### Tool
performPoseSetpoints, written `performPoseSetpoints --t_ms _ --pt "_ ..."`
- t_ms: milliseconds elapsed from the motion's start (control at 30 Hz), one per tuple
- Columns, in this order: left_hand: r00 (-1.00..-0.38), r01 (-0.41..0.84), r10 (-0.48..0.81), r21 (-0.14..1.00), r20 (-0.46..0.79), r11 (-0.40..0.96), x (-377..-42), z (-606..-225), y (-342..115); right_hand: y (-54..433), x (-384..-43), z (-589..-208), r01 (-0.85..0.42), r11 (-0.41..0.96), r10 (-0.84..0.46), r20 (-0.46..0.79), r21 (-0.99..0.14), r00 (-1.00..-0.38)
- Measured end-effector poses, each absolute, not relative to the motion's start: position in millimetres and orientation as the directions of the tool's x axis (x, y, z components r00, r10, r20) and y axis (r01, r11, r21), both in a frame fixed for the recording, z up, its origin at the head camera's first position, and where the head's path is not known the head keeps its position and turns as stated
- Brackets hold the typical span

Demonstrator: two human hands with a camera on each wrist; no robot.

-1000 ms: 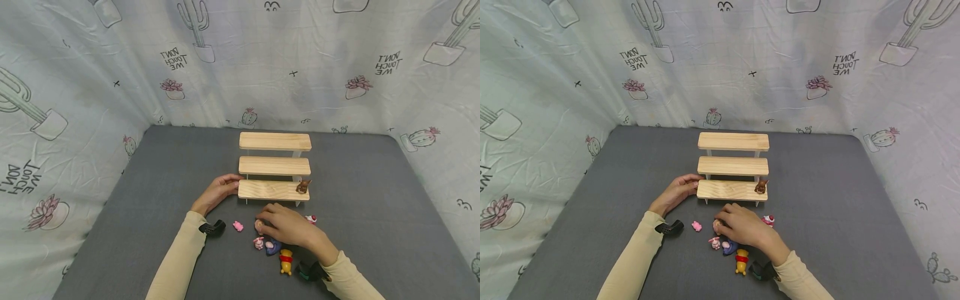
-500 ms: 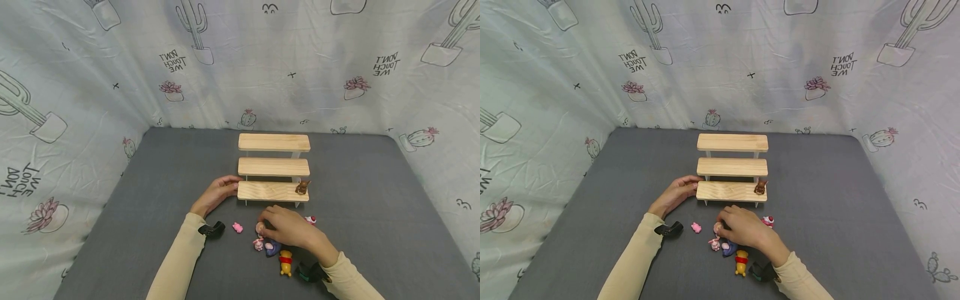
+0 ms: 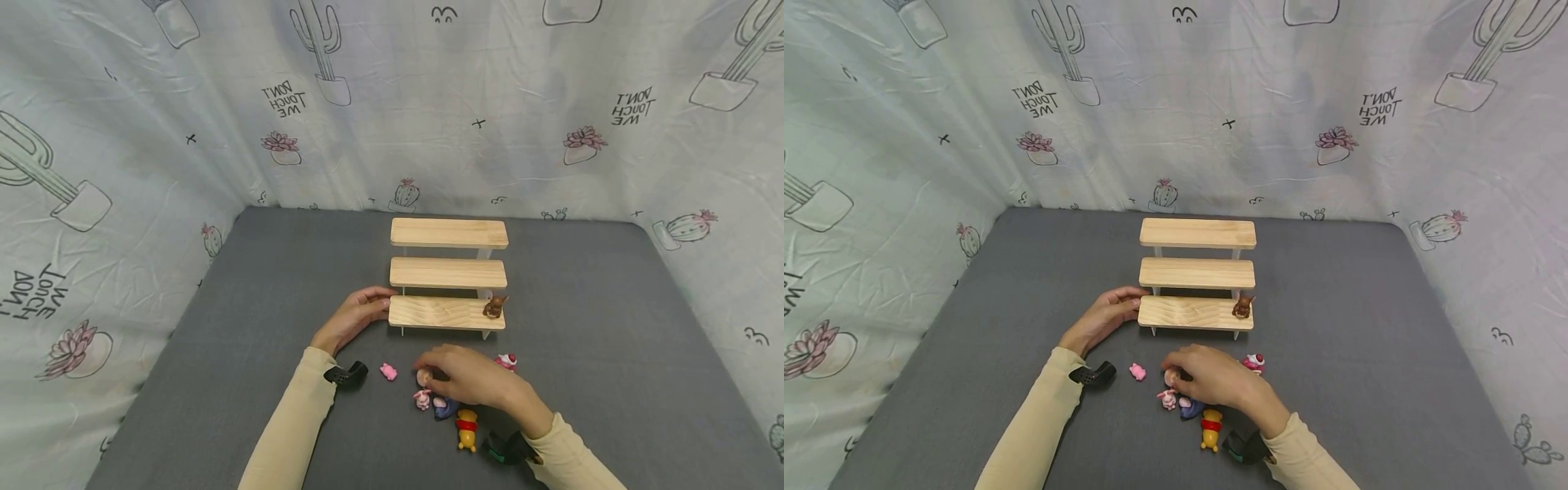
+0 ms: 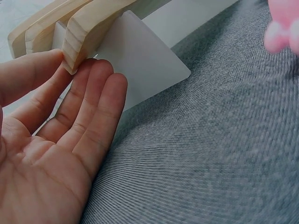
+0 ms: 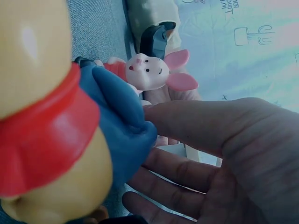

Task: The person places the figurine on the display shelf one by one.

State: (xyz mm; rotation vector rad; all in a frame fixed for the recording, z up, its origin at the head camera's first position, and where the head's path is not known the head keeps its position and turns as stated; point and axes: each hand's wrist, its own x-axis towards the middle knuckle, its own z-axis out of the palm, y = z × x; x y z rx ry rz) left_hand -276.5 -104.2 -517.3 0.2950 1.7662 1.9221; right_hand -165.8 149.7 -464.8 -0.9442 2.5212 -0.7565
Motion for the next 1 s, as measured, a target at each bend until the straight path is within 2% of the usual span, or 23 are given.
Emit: performPoseSetpoints --t_ms 633,1000 --pt "-0.843 -0.207 0.516 0.977 -0.155 -0.044 -276.3 -516.6 -103.8 151.1 -164.6 -460.9 -0.472 0.665 -0.651 -0.139 -0.578 -0.746" --pt "-0.842 -0.209 0.517 0.976 -0.152 -0.054 -276.3 -516.3 -104.1 152.8 -167.0 -457.8 -0.477 0.626 -0.662 -0.097 -0.617 -0.743"
